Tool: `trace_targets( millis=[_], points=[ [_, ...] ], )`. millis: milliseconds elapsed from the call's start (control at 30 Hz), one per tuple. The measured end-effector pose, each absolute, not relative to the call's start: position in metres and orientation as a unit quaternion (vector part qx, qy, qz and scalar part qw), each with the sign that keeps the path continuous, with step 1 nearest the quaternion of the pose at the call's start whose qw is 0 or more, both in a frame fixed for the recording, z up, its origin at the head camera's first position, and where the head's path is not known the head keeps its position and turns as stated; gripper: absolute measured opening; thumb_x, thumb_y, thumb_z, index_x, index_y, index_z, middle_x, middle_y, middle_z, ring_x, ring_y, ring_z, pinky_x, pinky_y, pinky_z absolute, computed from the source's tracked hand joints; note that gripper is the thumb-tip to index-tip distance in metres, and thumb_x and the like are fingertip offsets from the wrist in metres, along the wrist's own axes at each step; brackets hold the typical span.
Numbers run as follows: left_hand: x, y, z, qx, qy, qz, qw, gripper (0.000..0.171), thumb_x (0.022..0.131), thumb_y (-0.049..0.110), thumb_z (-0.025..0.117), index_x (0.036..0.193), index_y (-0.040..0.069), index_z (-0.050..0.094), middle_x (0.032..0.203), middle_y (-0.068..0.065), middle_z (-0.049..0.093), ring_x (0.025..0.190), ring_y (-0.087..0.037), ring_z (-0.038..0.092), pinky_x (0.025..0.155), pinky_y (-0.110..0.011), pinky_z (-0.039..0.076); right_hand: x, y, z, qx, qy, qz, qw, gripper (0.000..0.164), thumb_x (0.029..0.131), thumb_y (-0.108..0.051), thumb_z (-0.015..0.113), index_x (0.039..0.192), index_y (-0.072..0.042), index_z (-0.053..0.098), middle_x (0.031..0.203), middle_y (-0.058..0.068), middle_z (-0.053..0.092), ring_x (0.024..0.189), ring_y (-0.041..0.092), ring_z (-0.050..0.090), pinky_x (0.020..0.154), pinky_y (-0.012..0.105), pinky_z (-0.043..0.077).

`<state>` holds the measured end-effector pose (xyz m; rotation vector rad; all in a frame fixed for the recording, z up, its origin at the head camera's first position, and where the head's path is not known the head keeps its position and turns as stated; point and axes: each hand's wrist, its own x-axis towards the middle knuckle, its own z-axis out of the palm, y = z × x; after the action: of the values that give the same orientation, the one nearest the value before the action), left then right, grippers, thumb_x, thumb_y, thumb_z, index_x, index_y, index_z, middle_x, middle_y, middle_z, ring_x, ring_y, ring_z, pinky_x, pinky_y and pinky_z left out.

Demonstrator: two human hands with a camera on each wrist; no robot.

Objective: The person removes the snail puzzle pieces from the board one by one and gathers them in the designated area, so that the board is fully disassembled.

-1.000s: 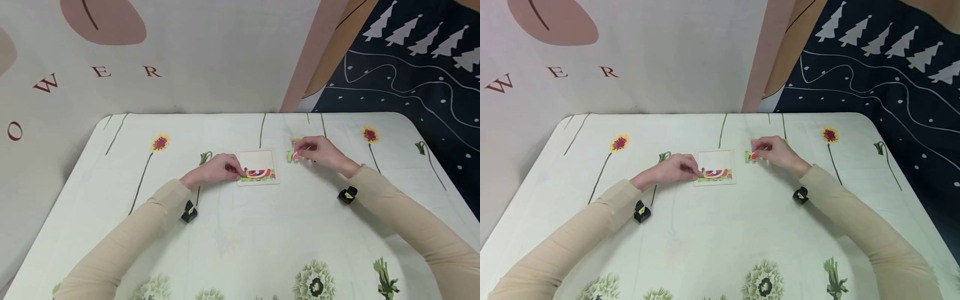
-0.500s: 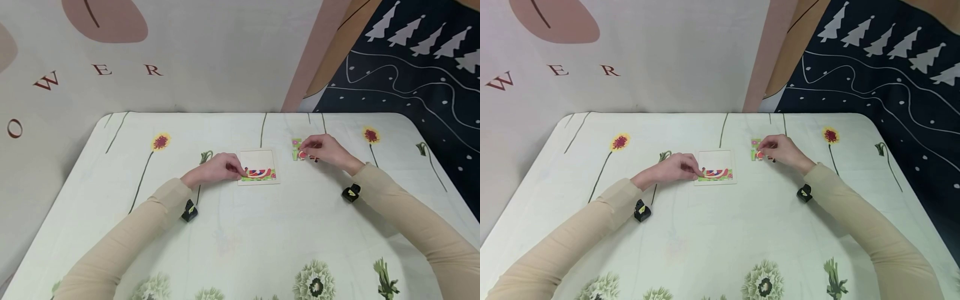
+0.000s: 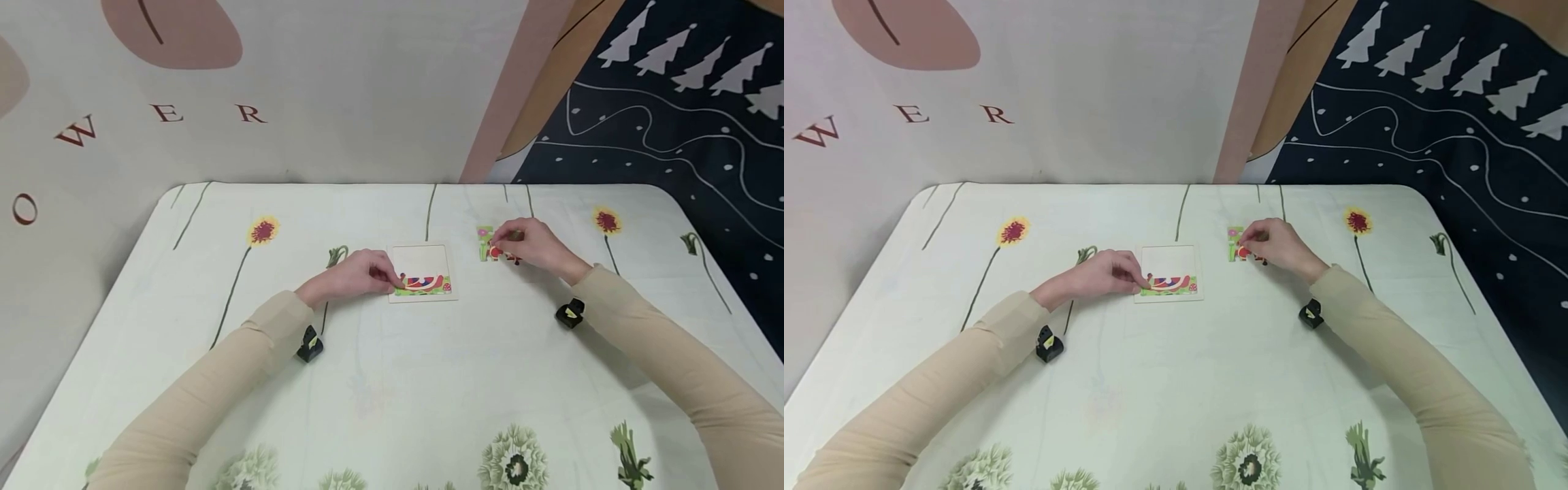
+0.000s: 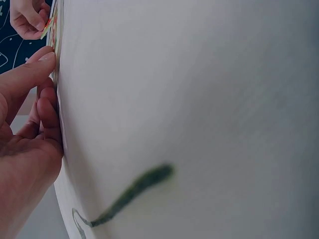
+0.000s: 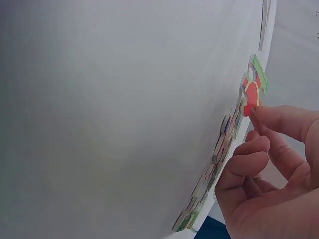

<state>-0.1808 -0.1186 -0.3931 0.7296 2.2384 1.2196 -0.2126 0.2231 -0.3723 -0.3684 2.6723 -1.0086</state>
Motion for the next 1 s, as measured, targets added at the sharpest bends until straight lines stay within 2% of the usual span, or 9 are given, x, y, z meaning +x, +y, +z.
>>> trace_targets(
  millis=[500, 800, 1000],
  points=[
    [-0.18, -0.115, -0.392, 0.269, 0.818, 0.447, 0.24, 0.013, 0.085, -0.002, 0.069, 0.094, 0.004, 0.076, 0.096, -0.004, 0.062, 0.089, -0.018, 0.055, 0.08, -0.029, 0.045, -0.215, 0.224, -0.376, -0.118, 0.929, -0.327, 0.128, 0.014, 0.093, -0.008, 0.062, 0.102, 0.001, 0.07, 0.099, 0.014, 0.063, 0.075, 0.023, 0.05, 0.063, 0.032, 0.041],
    [-0.175, -0.114, -0.391, 0.263, 0.833, 0.43, 0.227, 0.015, 0.087, -0.001, 0.068, 0.096, 0.008, 0.077, 0.097, -0.002, 0.062, 0.091, -0.017, 0.055, 0.082, -0.03, 0.045, -0.21, 0.228, -0.374, -0.129, 0.93, -0.322, 0.124, 0.012, 0.091, -0.008, 0.065, 0.099, 0.0, 0.07, 0.094, 0.012, 0.064, 0.063, 0.019, 0.054, 0.057, 0.03, 0.04],
    [-0.173, -0.112, -0.388, 0.261, 0.837, 0.428, 0.218, 0.017, 0.088, -0.001, 0.067, 0.097, 0.009, 0.077, 0.099, -0.001, 0.063, 0.093, -0.018, 0.056, 0.083, -0.032, 0.045, -0.205, 0.227, -0.372, -0.14, 0.925, -0.333, 0.113, 0.011, 0.091, -0.006, 0.065, 0.098, 0.0, 0.07, 0.094, 0.012, 0.063, 0.068, 0.021, 0.053, 0.057, 0.03, 0.04]
  ],
)
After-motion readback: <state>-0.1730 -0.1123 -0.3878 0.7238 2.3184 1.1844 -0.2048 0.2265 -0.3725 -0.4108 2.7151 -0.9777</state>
